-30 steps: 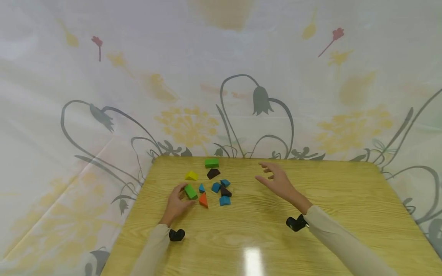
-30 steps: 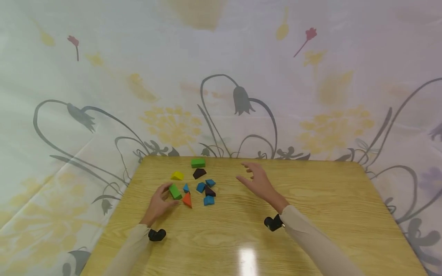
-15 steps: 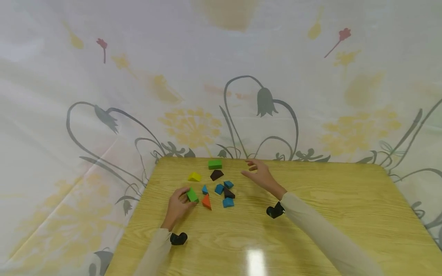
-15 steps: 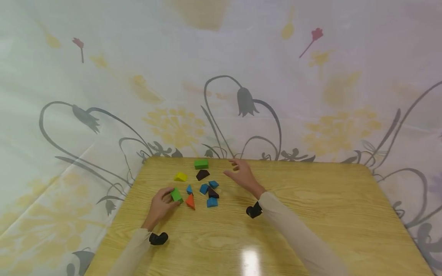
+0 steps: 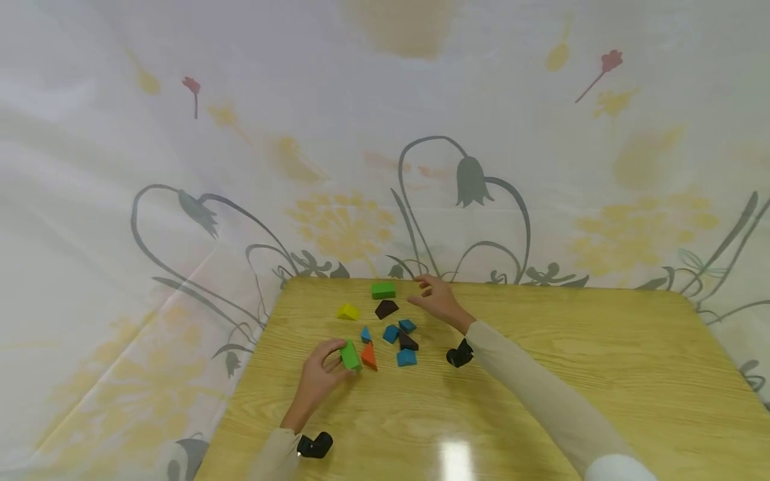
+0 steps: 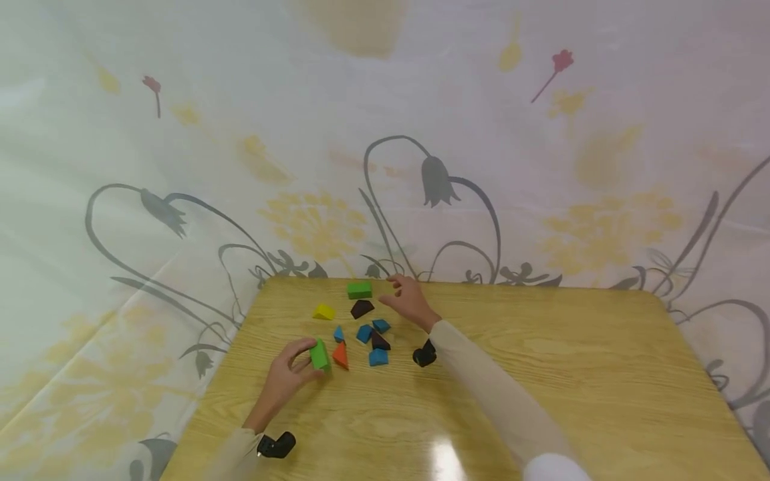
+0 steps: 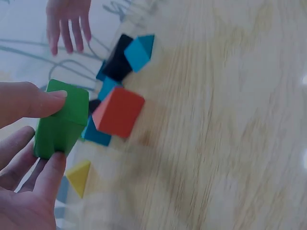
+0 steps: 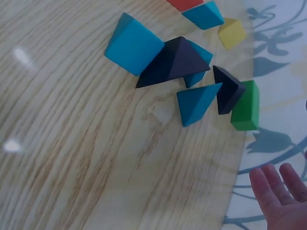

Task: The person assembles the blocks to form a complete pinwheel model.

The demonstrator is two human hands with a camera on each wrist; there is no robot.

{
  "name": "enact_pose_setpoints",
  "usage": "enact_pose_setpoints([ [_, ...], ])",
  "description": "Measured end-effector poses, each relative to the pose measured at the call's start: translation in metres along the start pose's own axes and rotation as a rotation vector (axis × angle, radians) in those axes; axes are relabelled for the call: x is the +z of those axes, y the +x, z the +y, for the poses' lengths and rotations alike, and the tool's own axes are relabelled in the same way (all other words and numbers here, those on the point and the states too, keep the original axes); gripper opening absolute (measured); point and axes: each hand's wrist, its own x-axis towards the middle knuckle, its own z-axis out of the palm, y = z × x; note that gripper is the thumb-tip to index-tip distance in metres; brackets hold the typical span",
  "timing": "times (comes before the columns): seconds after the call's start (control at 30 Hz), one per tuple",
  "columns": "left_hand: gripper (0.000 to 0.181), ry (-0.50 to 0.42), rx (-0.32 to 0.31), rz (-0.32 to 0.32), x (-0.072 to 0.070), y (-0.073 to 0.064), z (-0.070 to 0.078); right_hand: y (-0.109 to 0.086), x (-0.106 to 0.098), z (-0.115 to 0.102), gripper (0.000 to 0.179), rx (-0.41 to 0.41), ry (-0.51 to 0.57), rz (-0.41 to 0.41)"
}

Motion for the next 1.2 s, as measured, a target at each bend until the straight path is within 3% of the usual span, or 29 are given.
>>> enact_pose_setpoints([
  [0.17, 0.054, -0.032, 0.02, -0.063, 0.015, -0.013, 0.009, 0.011, 0.009, -0.002, 0.052, -0.001, -0.009, 0.008],
  [0.37, 0.057, -0.11, -0.02, -0.175, 0.03, -0.032, 0.018, 0.03, 0.027, -0.003, 0.053, 0.02, -0.025, -0.007],
  [0.57, 0.055, -0.147, -0.036, -0.249, 0.05, -0.048, 0.022, 0.049, 0.044, -0.001, 0.054, 0.023, 0.001, 0.001],
  [0.8, 0.052, -0.12, 0.015, -0.283, 0.07, -0.061, 0.02, 0.072, 0.064, 0.009, 0.051, -0.014, -0.133, 0.009],
  [0.9, 0.05, -0.12, 0.034, -0.293, 0.078, -0.063, 0.016, 0.077, 0.068, 0.006, 0.051, -0.006, -0.153, 0.019],
  [1.0, 0.051, -0.155, 0.019, -0.312, 0.086, -0.066, 0.011, 0.079, 0.069, 0.001, 0.051, 0.031, -0.194, -0.029],
  [1.1, 0.051, -0.222, -0.04, -0.332, 0.091, -0.071, 0.009, 0.111, 0.1, 0.061, 0.055, -0.071, -0.314, -0.017],
  [1.13, 0.05, -0.239, -0.062, -0.336, 0.092, -0.073, 0.008, 0.116, 0.107, 0.071, 0.056, -0.098, -0.364, -0.021],
  [1.2, 0.049, -0.262, -0.093, -0.346, 0.094, -0.078, 0.007, 0.139, 0.129, 0.109, 0.06, -0.113, -0.41, -0.032],
])
